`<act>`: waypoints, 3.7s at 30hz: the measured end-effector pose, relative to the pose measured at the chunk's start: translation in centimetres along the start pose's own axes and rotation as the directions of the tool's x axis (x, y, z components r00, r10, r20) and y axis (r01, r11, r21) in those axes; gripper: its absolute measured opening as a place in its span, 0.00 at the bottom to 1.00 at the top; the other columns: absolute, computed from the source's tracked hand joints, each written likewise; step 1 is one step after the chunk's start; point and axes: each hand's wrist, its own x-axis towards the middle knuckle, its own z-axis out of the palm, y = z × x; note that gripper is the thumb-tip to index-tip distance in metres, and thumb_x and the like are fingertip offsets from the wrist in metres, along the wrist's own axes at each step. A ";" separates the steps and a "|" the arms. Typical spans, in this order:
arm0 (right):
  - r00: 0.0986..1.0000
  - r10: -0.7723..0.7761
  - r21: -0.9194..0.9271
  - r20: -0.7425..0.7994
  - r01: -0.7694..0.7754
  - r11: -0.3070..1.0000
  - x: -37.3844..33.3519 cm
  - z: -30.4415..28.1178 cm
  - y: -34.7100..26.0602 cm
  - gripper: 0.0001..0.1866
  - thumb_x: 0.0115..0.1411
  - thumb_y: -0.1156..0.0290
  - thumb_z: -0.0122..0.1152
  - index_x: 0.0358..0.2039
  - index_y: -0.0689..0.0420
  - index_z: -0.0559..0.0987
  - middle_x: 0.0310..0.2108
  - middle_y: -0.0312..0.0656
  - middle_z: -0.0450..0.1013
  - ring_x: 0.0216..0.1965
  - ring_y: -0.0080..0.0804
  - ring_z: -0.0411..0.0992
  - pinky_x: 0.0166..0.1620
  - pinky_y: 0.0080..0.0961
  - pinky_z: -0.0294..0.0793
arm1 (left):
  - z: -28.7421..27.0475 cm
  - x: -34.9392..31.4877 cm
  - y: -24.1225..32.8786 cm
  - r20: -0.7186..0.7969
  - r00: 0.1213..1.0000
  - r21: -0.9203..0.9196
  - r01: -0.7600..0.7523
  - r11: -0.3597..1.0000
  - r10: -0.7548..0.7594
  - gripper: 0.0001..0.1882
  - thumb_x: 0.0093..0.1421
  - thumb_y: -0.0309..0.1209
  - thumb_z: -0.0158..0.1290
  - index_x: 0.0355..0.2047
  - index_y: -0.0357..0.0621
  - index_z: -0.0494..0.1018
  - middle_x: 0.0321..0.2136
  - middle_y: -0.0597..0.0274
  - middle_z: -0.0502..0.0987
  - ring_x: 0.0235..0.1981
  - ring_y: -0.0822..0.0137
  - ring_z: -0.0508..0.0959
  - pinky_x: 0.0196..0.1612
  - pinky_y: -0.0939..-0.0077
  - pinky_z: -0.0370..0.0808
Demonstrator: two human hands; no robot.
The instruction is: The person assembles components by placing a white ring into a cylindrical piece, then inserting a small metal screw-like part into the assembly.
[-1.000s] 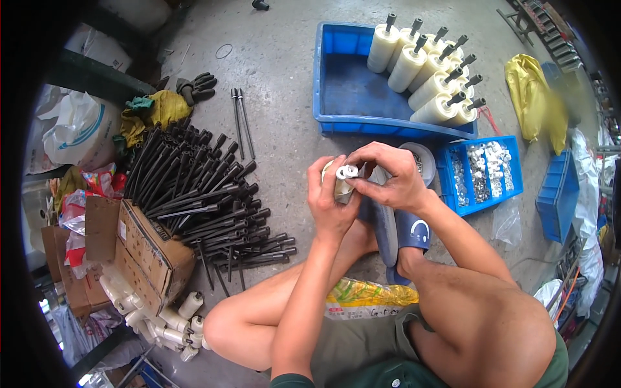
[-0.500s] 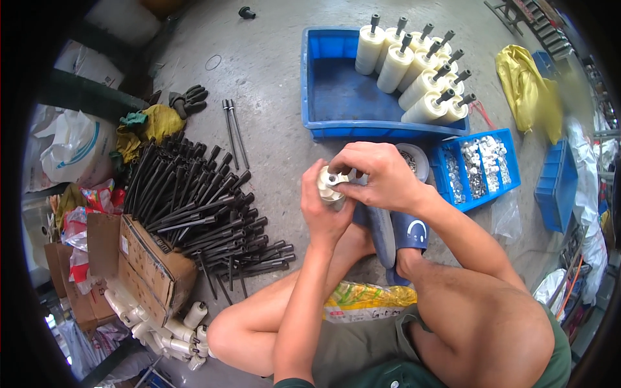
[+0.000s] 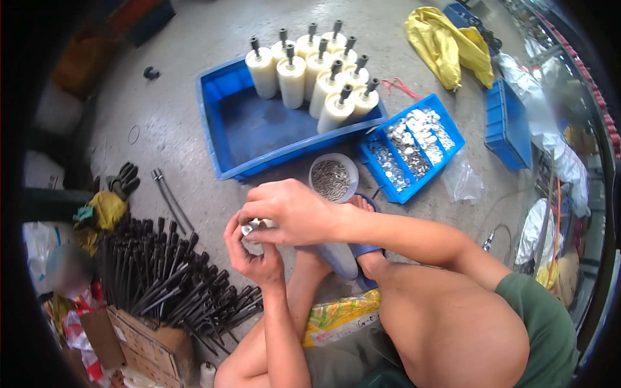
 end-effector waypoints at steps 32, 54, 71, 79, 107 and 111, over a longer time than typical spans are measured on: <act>0.660 0.731 -0.692 -0.171 -0.609 0.388 -20.2 -13.4 13.5 0.09 0.57 0.70 0.66 0.37 0.56 0.88 0.31 0.56 0.82 0.38 0.57 0.83 0.45 0.49 0.83 | -0.4 1.1 1.3 -0.010 0.999 0.128 -0.046 0.991 0.048 0.12 0.63 0.22 0.65 0.47 0.33 0.82 0.49 0.47 0.82 0.49 0.51 0.81 0.53 0.59 0.79; 0.711 0.633 0.463 0.305 -0.692 0.554 -4.3 -4.3 -2.2 0.11 0.66 0.72 0.71 0.45 0.65 0.85 0.34 0.41 0.84 0.35 0.23 0.83 0.34 0.21 0.81 | -6.1 0.0 2.0 0.161 0.979 0.070 0.112 0.991 -0.122 0.20 0.49 0.24 0.75 0.44 0.46 0.86 0.42 0.57 0.84 0.46 0.57 0.81 0.50 0.65 0.77; 0.693 0.627 0.437 0.356 -0.717 0.544 0.4 -2.5 1.8 0.13 0.66 0.65 0.72 0.42 0.62 0.86 0.33 0.37 0.83 0.30 0.20 0.79 0.32 0.19 0.76 | -5.2 0.9 1.5 0.173 0.984 0.002 0.051 0.999 -0.051 0.18 0.50 0.22 0.73 0.44 0.45 0.87 0.40 0.58 0.87 0.48 0.56 0.83 0.50 0.64 0.76; 0.817 0.530 -0.537 0.227 -0.349 0.768 -5.3 -4.4 12.3 0.11 0.50 0.74 0.70 0.36 0.57 0.87 0.34 0.53 0.83 0.38 0.56 0.82 0.45 0.46 0.84 | -4.6 1.4 1.7 0.139 0.984 -0.098 0.129 0.987 -0.114 0.16 0.54 0.21 0.71 0.44 0.42 0.86 0.42 0.60 0.88 0.49 0.57 0.82 0.53 0.63 0.78; 0.709 0.521 0.161 0.476 -0.652 0.741 -0.9 -5.5 -1.8 0.14 0.65 0.66 0.68 0.41 0.66 0.85 0.28 0.43 0.81 0.32 0.21 0.73 0.38 0.29 0.76 | -2.8 0.3 2.7 0.215 0.975 -0.070 0.074 0.995 -0.057 0.16 0.53 0.20 0.71 0.43 0.42 0.86 0.42 0.61 0.88 0.50 0.58 0.80 0.55 0.64 0.77; 0.630 0.558 0.074 0.540 -0.696 0.714 0.7 -5.6 -2.5 0.17 0.64 0.62 0.68 0.42 0.66 0.86 0.29 0.46 0.82 0.33 0.23 0.75 0.40 0.31 0.77 | -2.8 0.5 3.2 0.226 0.973 -0.065 0.064 0.996 -0.048 0.17 0.51 0.19 0.72 0.43 0.42 0.86 0.42 0.61 0.88 0.50 0.57 0.80 0.55 0.64 0.77</act>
